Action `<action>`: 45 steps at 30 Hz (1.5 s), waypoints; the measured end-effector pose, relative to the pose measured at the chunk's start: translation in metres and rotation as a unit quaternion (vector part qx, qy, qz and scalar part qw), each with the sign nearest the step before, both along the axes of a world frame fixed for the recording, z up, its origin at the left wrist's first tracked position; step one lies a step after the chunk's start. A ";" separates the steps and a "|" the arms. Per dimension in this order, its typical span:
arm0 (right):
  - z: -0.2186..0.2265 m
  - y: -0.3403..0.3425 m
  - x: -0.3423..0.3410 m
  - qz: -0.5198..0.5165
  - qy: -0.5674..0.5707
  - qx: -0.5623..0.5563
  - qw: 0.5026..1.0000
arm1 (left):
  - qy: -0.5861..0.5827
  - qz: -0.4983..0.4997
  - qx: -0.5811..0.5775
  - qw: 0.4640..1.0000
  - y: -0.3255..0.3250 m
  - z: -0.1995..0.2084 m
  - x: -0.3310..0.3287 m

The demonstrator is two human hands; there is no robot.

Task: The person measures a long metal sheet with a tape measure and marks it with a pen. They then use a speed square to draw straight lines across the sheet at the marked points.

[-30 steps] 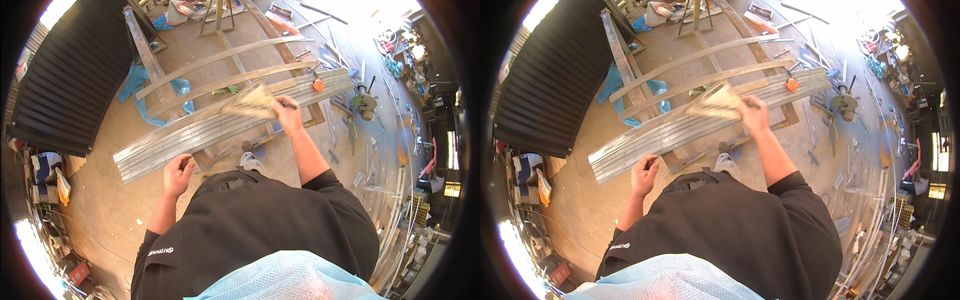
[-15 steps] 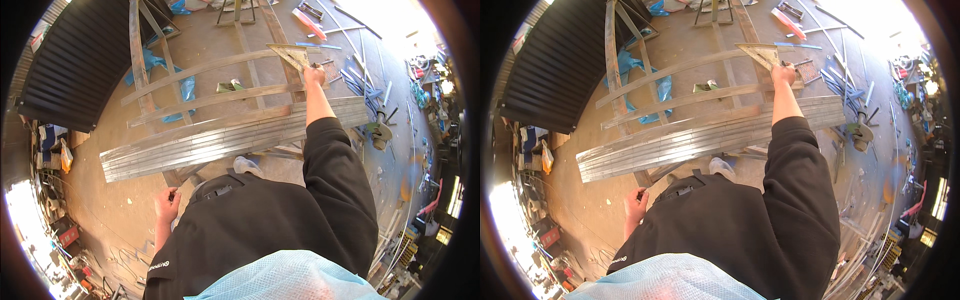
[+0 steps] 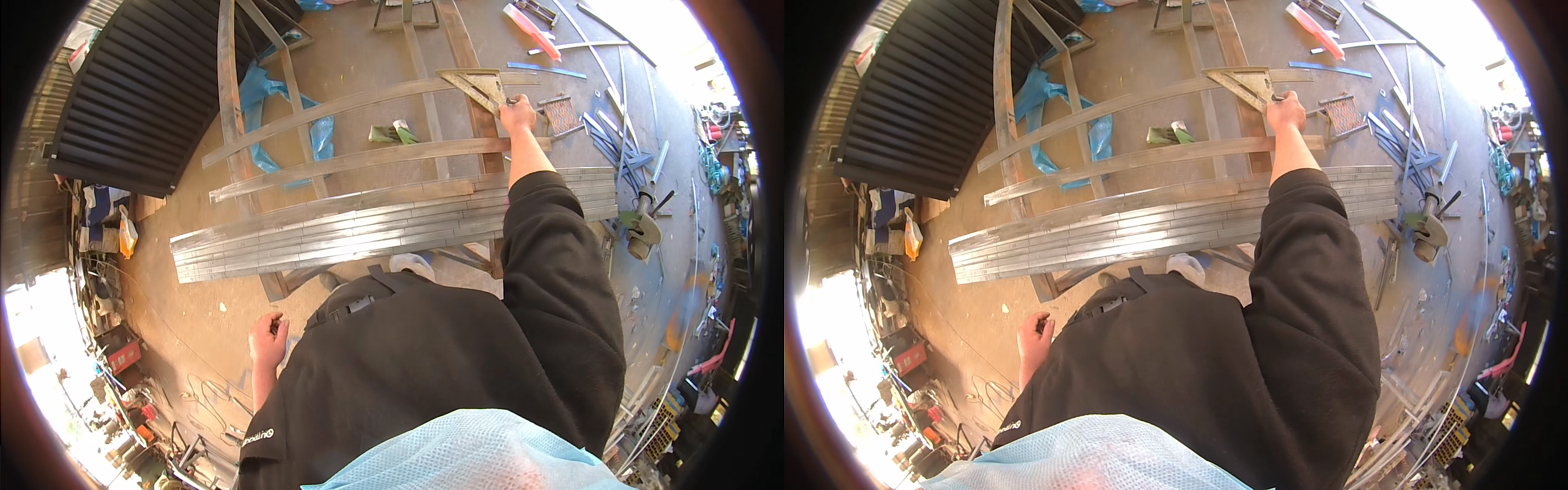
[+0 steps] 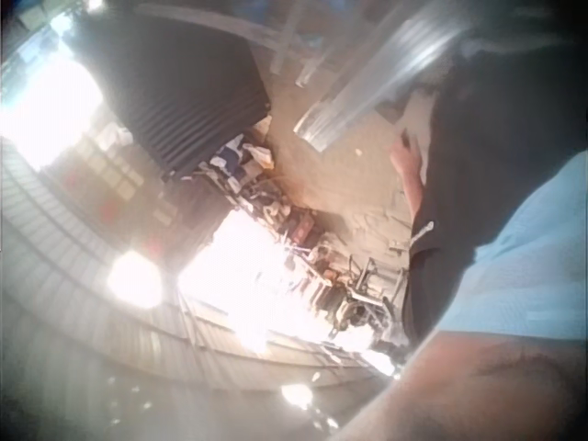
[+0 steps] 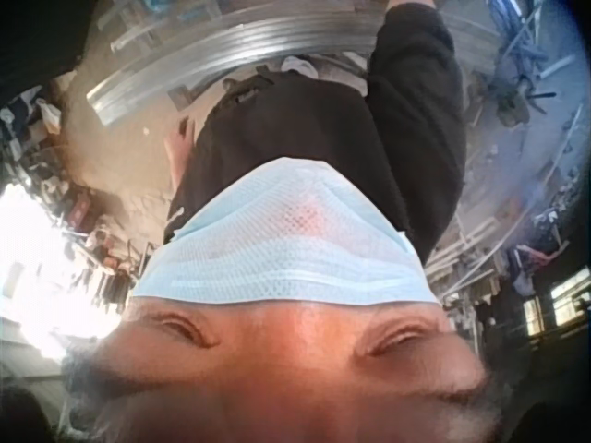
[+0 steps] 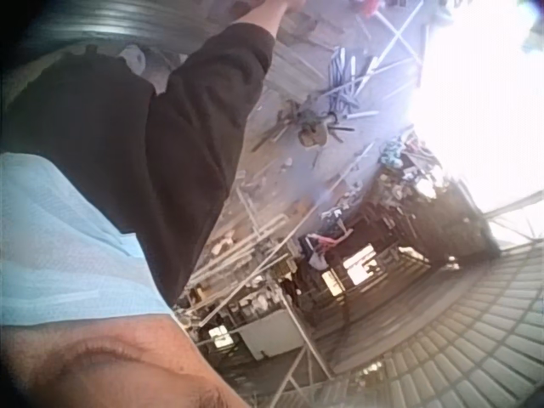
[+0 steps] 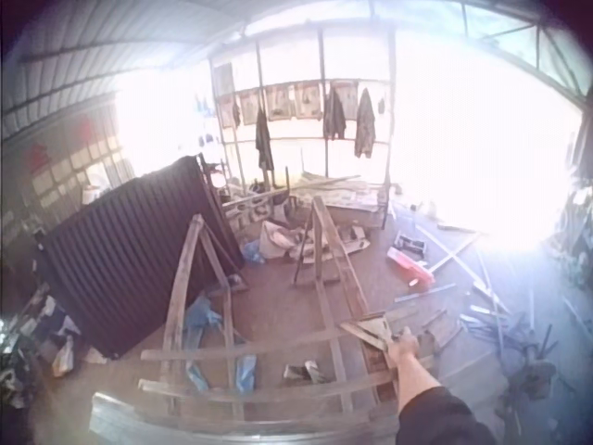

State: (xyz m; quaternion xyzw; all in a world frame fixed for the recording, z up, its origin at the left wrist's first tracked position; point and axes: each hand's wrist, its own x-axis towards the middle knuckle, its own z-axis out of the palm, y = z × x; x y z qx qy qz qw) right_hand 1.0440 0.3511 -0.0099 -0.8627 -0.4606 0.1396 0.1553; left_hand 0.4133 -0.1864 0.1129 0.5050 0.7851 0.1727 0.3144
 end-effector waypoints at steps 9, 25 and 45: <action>0.063 -0.109 -0.025 0.363 0.186 0.244 0.880 | 0.027 -0.025 -0.038 0.999 0.020 0.001 0.013; 0.070 -0.179 -0.085 0.615 0.035 0.025 0.787 | 0.057 -0.130 -0.009 0.990 0.091 0.001 0.043; 0.105 -0.161 -0.084 0.638 0.047 0.008 0.769 | -0.325 0.176 -0.035 0.929 0.163 -0.062 0.060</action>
